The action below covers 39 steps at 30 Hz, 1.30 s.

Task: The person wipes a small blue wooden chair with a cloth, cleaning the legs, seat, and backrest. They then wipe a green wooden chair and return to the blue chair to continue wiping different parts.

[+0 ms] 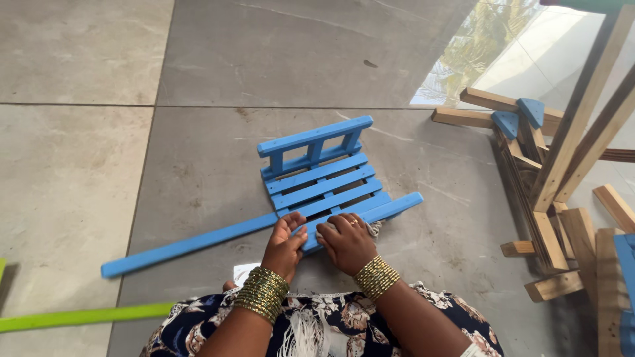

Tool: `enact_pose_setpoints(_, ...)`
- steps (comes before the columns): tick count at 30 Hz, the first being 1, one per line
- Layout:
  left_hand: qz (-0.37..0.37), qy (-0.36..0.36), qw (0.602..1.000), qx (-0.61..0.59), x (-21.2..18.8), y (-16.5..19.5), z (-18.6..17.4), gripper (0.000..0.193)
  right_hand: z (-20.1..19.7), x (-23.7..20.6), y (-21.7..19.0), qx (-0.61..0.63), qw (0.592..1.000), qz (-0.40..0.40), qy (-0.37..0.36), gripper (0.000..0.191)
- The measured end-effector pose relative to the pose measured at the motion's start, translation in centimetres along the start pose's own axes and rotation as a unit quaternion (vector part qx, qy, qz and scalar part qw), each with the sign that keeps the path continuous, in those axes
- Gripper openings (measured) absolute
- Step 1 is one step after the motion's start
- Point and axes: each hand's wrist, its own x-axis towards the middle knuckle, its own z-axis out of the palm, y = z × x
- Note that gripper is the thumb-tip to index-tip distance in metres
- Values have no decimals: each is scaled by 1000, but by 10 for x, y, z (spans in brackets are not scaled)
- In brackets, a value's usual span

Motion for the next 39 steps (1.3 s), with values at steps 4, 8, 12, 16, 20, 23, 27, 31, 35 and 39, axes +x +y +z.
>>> enact_pose_setpoints(4, 114, 1, 993, -21, 23, -16, -21, 48, 13, 13, -21, -12, 999, 46, 27, 22)
enact_pose_setpoints(8, 142, 23, 989, 35, 38, -30, -31, 31, 14, 20, -33, -1, 998, 38, 43, 24)
enact_pose_setpoints(12, 29, 17, 998, 53, 29, -32, -23, 23, 12, 14, -18, 21, 998, 36, 53, 24)
enact_pose_setpoints(16, 61, -9, 998, 23, 21, -22, -13, 20, 6, 2, 33, -20, 989, 135, 60, 19)
enact_pose_setpoints(20, 58, -18, 998, 16, 20, -19, -7, 20, -16, -23, 107, -72, 959, 260, 87, 25)
enact_pose_setpoints(23, 69, -10, 997, 29, 21, -16, -7, 20, -29, -41, 138, -49, 919, 374, 116, 30)
enact_pose_setpoints(27, 30, 22, 999, 9, 24, -8, -12, 20, -57, -42, 144, -90, 884, 430, 158, 31)
enact_pose_setpoints(31, 24, 42, 999, 16, 26, -10, -11, 25, -79, -24, 109, 339, 814, 377, 283, 26)
enact_pose_setpoints(35, 124, 7, 991, 58, 25, -14, -10, 45, -83, -11, 61, 483, 763, 292, 313, 23)
enact_pose_setpoints(39, 111, 32, 977, 178, 22, -11, -9, 47, -56, 13, 27, 338, 886, 306, 84, 42)
